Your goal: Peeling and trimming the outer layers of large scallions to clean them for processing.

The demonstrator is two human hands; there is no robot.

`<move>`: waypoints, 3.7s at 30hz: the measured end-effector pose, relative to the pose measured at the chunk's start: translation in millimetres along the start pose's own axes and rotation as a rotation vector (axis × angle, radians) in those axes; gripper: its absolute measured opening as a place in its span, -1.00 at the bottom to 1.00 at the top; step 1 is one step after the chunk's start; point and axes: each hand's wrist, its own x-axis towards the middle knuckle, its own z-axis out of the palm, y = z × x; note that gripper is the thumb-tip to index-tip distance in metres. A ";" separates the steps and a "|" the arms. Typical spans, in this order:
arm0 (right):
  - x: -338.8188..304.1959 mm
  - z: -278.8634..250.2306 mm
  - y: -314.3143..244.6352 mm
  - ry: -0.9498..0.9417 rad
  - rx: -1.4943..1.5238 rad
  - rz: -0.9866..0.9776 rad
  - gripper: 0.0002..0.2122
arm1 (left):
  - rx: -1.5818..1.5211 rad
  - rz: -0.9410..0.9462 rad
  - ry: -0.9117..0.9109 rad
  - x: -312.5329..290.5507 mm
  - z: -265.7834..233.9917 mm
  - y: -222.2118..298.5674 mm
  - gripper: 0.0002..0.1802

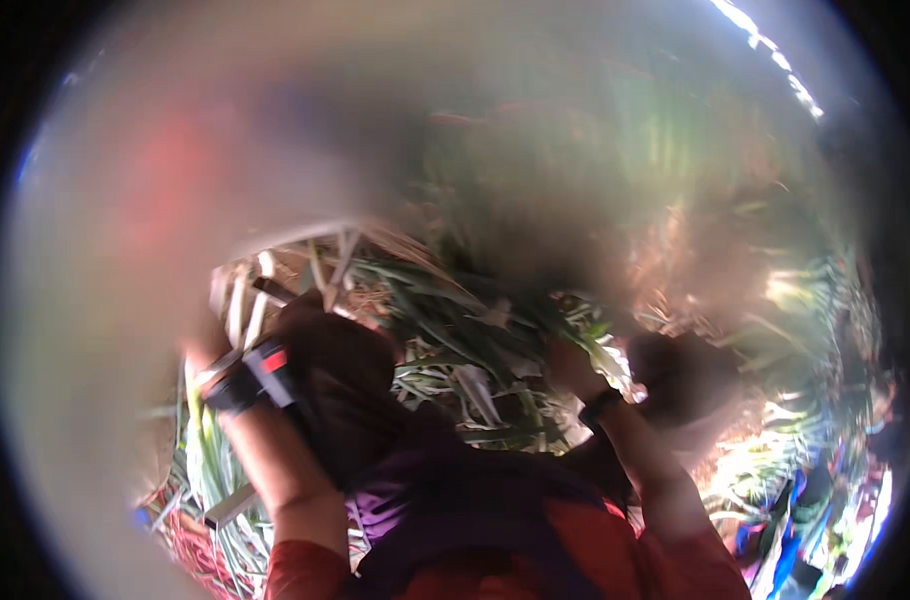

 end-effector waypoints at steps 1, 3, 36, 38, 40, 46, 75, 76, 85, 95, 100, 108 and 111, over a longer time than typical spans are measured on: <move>2.9 1.8 17.5 0.106 0.058 -0.014 -0.72 | 0.006 -0.013 0.072 23.0 -21.4 -3.3 -0.73; 18.3 26.8 47.9 0.316 0.191 -0.067 -0.74 | -0.004 -0.104 0.035 66.8 -86.7 -34.9 -0.56; 437.6 9.3 -150.8 0.207 1.453 -0.433 -0.83 | -0.167 -1.112 -0.452 -85.5 84.5 -28.4 -0.79; 441.6 -29.3 -167.0 -0.098 1.981 -0.333 -0.83 | -0.234 -1.157 -0.441 -87.4 93.2 -32.9 -0.81; 451.7 -67.7 -190.4 0.089 1.817 -0.013 -0.86 | -0.208 -1.160 -0.408 -83.8 96.2 -38.7 -0.79; 537.1 -87.5 -193.9 -0.182 2.133 0.067 -0.48 | -0.151 -1.224 -0.492 -89.8 122.4 -62.6 -0.78; 502.8 39.9 -178.1 0.165 1.497 -0.326 -0.89 | 0.032 -0.751 -0.496 -57.4 94.8 -95.1 -0.78; 509.0 35.6 -187.7 0.324 1.504 -0.385 -0.88 | 0.045 -0.758 -0.490 -59.1 92.6 -98.5 -0.78; 523.6 -25.8 -228.3 -0.170 0.997 -0.631 -0.81 | 0.170 -0.814 -0.425 -53.6 66.0 -116.8 -0.79; 542.0 -3.3 -240.3 0.736 -0.291 -1.007 -0.83 | 0.234 -0.847 -0.431 -54.4 56.7 -121.7 -0.80; 545.0 14.5 -233.7 0.731 -0.727 -1.047 -0.78 | 0.270 -0.851 -0.445 -57.5 54.7 -123.9 -0.81; 581.3 19.3 -194.1 1.432 -2.193 -0.192 -0.77 | 0.269 -0.852 -0.535 -67.9 58.8 -107.4 -0.81; 571.9 14.0 -161.5 1.428 -2.985 0.904 -0.85 | 0.281 -0.849 -0.590 -71.0 58.7 -95.2 -0.82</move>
